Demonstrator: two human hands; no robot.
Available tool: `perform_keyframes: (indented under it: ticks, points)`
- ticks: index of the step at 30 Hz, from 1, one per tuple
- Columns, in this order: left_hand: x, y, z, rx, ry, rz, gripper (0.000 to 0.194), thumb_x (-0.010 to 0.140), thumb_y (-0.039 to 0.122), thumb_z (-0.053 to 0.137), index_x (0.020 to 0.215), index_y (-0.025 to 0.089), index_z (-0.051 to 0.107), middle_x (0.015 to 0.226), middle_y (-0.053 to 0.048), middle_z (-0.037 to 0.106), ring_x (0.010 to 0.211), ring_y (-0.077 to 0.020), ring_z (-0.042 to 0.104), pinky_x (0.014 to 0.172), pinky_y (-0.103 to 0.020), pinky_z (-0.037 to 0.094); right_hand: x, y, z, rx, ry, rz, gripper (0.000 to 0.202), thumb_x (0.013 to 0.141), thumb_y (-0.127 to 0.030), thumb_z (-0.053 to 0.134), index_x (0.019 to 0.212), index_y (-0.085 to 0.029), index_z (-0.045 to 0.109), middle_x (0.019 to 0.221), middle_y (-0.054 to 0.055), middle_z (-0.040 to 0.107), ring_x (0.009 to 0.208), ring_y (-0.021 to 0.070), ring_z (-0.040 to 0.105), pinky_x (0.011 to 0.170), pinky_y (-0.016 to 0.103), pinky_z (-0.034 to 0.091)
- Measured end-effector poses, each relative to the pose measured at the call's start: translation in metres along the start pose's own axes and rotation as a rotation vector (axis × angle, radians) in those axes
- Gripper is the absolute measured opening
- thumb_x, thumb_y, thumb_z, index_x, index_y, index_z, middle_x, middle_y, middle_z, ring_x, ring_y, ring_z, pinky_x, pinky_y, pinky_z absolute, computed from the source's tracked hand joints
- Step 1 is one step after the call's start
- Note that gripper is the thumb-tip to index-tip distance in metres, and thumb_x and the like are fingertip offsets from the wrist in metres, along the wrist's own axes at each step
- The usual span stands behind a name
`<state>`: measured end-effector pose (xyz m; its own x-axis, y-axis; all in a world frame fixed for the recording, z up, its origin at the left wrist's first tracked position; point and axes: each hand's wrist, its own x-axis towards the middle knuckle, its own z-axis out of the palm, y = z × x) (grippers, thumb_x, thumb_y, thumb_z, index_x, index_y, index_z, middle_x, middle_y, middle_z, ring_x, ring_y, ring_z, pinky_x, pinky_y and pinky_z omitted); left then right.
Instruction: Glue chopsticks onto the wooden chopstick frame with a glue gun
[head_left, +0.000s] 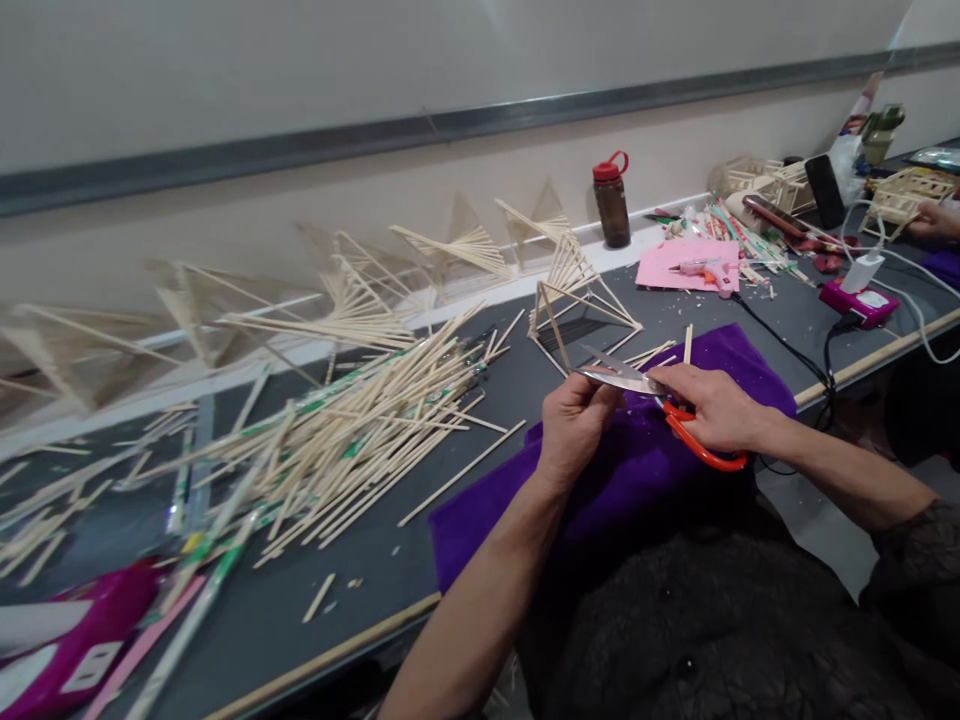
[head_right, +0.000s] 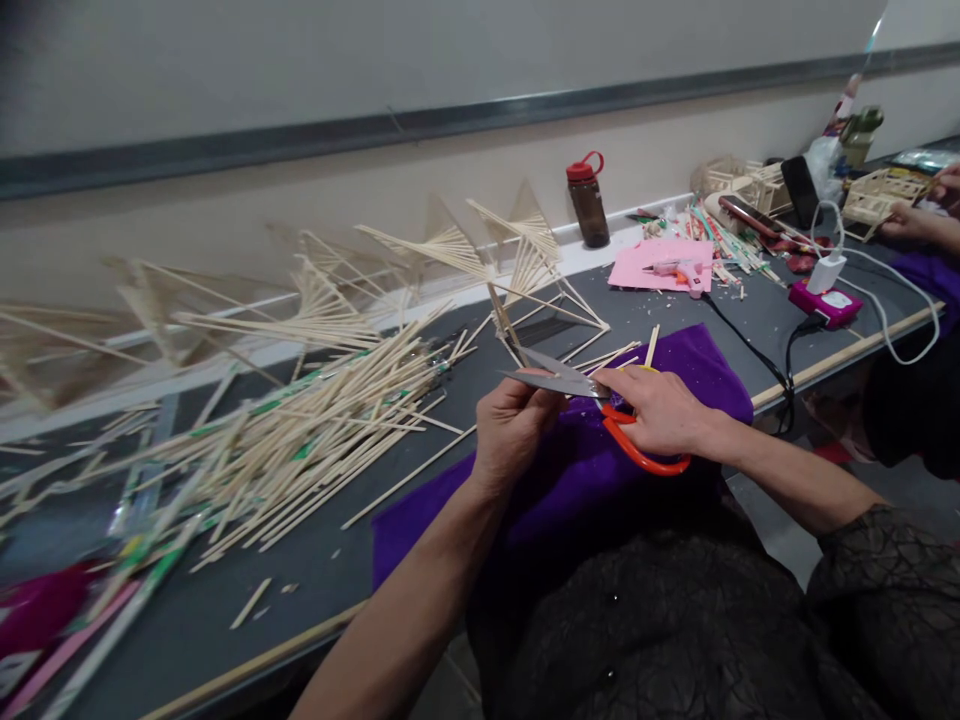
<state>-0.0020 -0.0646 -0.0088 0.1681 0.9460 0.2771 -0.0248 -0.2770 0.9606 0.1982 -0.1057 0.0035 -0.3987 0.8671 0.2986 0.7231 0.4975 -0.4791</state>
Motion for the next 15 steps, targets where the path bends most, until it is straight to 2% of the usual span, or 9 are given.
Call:
perform_keyframes:
  ticks: [7,15]
  points:
    - [0.0017,0.0062,0.0014,-0.013,0.057,0.0,0.018,0.071,0.033,0.076,0.077,0.018,0.069,0.057,0.005,0.059,0.046,-0.0072,0.041,0.046,-0.021,0.035,0.0038,0.0016,0.0051,0.03,0.077,-0.016,0.037,0.082,-0.019,0.057,0.119,-0.017,0.058,0.105,0.009,0.068,0.081,0.0184,0.06,0.073,0.031,0.046]
    - [-0.0017,0.0082,-0.0014,0.026,0.012,0.001,0.022,0.075,0.04,0.073,0.079,0.018,0.072,0.059,0.002,0.059,0.052,-0.0103,0.047,0.049,-0.022,0.036,0.0,-0.0012,-0.0017,0.037,0.048,0.006,0.05,0.077,-0.039,0.071,0.121,-0.02,0.057,0.107,0.007,0.069,0.082,0.0189,0.061,0.073,0.032,0.046]
